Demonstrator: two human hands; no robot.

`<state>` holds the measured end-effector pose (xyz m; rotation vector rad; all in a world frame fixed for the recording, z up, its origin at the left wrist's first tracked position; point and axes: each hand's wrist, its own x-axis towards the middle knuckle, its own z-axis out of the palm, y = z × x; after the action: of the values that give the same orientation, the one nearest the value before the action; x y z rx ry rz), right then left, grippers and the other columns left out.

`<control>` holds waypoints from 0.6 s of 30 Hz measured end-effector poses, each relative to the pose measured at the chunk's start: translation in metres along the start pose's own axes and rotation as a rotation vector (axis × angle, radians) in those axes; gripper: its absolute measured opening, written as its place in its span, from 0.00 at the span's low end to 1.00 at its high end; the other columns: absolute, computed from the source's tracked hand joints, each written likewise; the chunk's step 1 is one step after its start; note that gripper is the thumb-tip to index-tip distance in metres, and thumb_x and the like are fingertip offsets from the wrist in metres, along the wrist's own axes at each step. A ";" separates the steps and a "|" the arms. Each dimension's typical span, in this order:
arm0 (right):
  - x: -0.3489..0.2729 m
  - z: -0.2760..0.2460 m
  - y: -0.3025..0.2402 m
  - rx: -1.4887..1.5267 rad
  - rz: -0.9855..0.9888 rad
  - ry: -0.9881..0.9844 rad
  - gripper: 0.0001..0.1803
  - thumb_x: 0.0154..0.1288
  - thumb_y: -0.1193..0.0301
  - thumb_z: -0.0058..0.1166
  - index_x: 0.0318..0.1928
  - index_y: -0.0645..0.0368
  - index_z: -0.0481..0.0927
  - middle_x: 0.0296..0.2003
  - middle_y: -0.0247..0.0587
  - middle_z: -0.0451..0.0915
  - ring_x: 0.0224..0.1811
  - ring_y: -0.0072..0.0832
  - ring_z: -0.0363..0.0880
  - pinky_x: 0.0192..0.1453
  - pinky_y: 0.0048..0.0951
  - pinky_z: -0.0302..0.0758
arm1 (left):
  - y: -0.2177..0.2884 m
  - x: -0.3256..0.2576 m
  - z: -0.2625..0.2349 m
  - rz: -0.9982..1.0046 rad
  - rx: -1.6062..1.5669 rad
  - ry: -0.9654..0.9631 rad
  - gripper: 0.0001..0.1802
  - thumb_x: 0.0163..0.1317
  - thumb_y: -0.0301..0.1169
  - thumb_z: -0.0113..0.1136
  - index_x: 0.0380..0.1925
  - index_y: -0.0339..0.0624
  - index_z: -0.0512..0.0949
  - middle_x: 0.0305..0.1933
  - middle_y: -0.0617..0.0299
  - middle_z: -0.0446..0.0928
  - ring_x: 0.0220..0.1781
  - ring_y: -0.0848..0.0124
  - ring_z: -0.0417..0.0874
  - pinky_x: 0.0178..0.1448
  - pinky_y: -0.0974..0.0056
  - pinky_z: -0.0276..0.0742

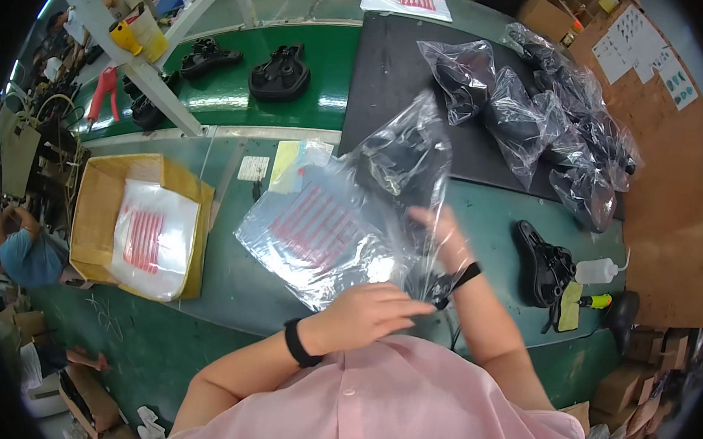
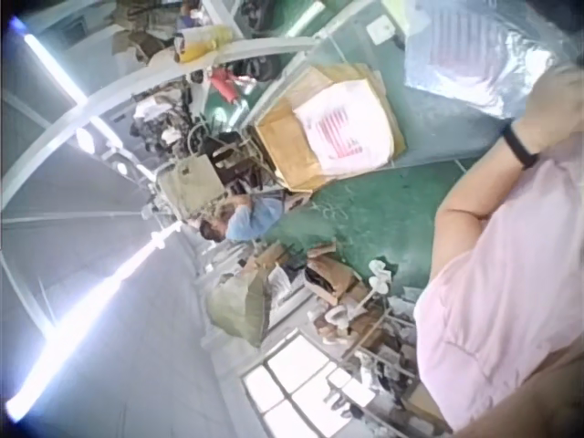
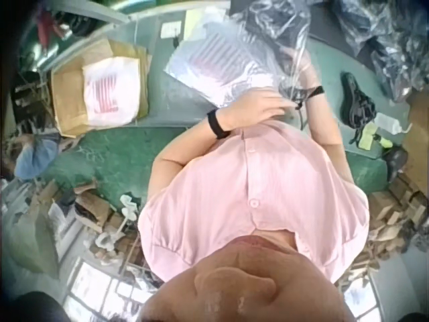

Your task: The person picks up black bicycle seats from a table and places them into clear plastic bags. They use a green handheld heat gun to apply heat to the seats, likely to remove burrs or smooth edges, before bagging them. The person repeats this process for multiple seats, placing the finished items into a cardboard box.

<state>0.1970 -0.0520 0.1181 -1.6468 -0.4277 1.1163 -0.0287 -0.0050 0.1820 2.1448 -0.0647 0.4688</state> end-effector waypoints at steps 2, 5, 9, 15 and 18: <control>0.042 -0.067 -0.020 -0.122 -0.055 0.047 0.22 0.62 0.62 0.58 0.48 0.69 0.79 0.37 0.41 0.83 0.40 0.29 0.80 0.46 0.32 0.77 | -0.039 -0.018 -0.011 -0.051 0.007 0.118 0.21 0.56 0.32 0.64 0.51 0.50 0.79 0.51 0.56 0.79 0.54 0.59 0.77 0.56 0.57 0.73; 0.107 -0.138 -0.074 0.445 -0.206 0.241 0.19 0.66 0.60 0.55 0.47 0.65 0.79 0.39 0.41 0.82 0.41 0.30 0.81 0.45 0.33 0.77 | -0.116 -0.079 -0.024 -0.512 0.282 0.108 0.32 0.55 0.39 0.66 0.61 0.50 0.72 0.67 0.49 0.64 0.69 0.46 0.61 0.70 0.47 0.57; 0.208 -0.119 -0.105 0.605 -0.587 0.487 0.18 0.66 0.63 0.56 0.49 0.62 0.74 0.45 0.42 0.79 0.44 0.31 0.79 0.44 0.30 0.77 | -0.184 -0.146 -0.038 -0.796 0.548 0.017 0.40 0.54 0.45 0.66 0.68 0.55 0.63 0.73 0.50 0.55 0.74 0.42 0.50 0.71 0.35 0.47; 0.336 0.109 -0.090 -0.059 -0.189 -0.017 0.27 0.67 0.56 0.55 0.52 0.69 0.73 0.45 0.47 0.77 0.42 0.35 0.79 0.36 0.34 0.81 | -0.190 -0.148 -0.045 -0.844 0.472 -0.054 0.42 0.54 0.49 0.64 0.69 0.59 0.61 0.74 0.54 0.54 0.75 0.44 0.48 0.70 0.32 0.44; 0.398 0.184 -0.084 0.008 -0.138 0.017 0.36 0.69 0.48 0.46 0.56 0.73 0.67 0.47 0.56 0.75 0.39 0.44 0.80 0.30 0.46 0.83 | -0.185 -0.143 -0.049 -0.895 0.463 -0.075 0.41 0.55 0.48 0.65 0.69 0.61 0.61 0.75 0.57 0.54 0.75 0.47 0.49 0.71 0.33 0.45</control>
<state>0.2638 0.3751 0.0096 -1.5942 -0.5174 0.9998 -0.1356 0.1247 0.0118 2.3523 1.0037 -0.1455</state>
